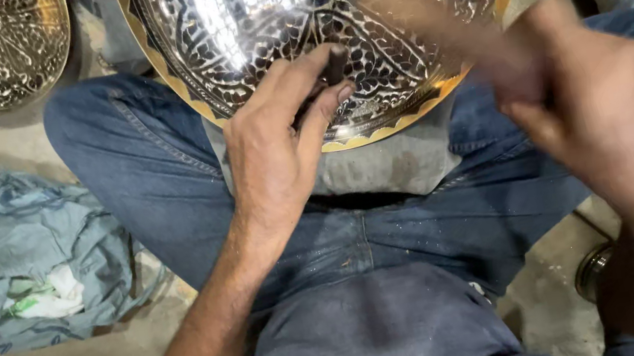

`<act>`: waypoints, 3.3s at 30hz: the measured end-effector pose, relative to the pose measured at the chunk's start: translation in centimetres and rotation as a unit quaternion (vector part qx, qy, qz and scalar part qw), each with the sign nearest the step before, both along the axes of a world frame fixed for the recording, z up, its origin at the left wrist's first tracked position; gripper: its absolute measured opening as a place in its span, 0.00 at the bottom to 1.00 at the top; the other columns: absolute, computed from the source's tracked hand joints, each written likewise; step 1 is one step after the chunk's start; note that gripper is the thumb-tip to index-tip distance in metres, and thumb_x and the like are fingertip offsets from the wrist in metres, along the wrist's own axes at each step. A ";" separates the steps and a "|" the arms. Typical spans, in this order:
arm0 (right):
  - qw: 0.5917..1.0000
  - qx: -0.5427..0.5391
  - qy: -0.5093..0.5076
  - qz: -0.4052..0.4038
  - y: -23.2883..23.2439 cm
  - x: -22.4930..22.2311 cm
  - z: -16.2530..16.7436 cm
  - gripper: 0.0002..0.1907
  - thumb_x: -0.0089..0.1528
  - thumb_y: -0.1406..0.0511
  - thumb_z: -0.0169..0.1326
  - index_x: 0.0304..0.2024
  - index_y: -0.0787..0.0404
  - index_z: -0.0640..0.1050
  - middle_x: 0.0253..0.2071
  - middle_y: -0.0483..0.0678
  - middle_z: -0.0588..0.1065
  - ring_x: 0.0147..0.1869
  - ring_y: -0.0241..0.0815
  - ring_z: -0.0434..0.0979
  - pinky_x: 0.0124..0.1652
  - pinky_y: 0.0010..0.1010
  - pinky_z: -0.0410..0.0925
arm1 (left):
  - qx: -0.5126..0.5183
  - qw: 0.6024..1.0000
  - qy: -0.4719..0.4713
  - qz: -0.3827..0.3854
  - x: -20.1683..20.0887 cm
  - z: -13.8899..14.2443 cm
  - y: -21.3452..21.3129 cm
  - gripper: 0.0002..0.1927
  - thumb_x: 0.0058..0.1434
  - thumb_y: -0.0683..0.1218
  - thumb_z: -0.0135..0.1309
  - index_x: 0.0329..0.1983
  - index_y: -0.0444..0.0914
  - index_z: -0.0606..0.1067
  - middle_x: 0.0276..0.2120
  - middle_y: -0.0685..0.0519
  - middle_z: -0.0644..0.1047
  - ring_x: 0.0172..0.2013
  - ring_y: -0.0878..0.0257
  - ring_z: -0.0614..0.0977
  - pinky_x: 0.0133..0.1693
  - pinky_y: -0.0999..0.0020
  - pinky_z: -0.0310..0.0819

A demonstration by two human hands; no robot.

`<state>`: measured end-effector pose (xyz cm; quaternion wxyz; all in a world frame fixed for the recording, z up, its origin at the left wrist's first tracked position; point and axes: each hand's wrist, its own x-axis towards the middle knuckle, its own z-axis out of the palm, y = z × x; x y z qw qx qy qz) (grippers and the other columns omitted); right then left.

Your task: The person sits cross-legged and uses a hammer and chisel to emboss a decorative pattern into a large metal plate resting on their lap. They repeatedly strike the chisel to create intricate designs across the plate's surface.

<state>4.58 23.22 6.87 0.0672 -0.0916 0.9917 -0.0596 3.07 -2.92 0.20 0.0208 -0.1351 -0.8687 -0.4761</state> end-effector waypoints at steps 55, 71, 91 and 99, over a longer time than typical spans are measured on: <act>0.994 -0.103 0.017 -0.038 -0.5 0.2 0.0 0.19 0.59 0.69 0.68 0.46 0.69 0.73 0.31 0.60 0.78 0.34 0.55 0.82 0.33 0.42 0.72 | 0.036 0.999 -0.022 -0.025 0.2 0.0 -0.6 0.17 0.68 0.43 0.63 0.59 0.36 0.76 0.45 0.49 0.82 0.43 0.60 0.86 0.44 0.67 0.80; 0.992 -0.105 -0.032 -0.061 0.3 1.9 -0.9 0.21 0.60 0.64 0.66 0.47 0.64 0.69 0.37 0.55 0.78 0.40 0.47 0.83 0.39 0.39 0.76 | -0.028 0.989 -0.024 -0.145 -2.2 -0.5 -1.6 0.17 0.68 0.47 0.61 0.57 0.38 0.78 0.36 0.52 0.76 0.37 0.61 0.80 0.40 0.63 0.76; 0.996 0.011 -0.078 -0.030 -0.3 1.8 -0.5 0.21 0.57 0.64 0.68 0.47 0.64 0.73 0.33 0.56 0.80 0.37 0.52 0.84 0.35 0.44 0.75 | -0.047 0.988 -0.039 -0.145 -2.2 -0.1 -1.6 0.17 0.67 0.48 0.62 0.56 0.38 0.79 0.35 0.52 0.76 0.35 0.61 0.81 0.37 0.64 0.76; 0.995 -0.080 -0.028 -0.043 -1.1 1.0 0.5 0.23 0.54 0.68 0.67 0.49 0.65 0.74 0.40 0.57 0.80 0.42 0.54 0.83 0.40 0.44 0.73 | 0.004 1.000 0.016 0.022 0.5 0.9 -0.6 0.15 0.68 0.43 0.62 0.56 0.37 0.76 0.46 0.49 0.80 0.43 0.62 0.86 0.40 0.74 0.85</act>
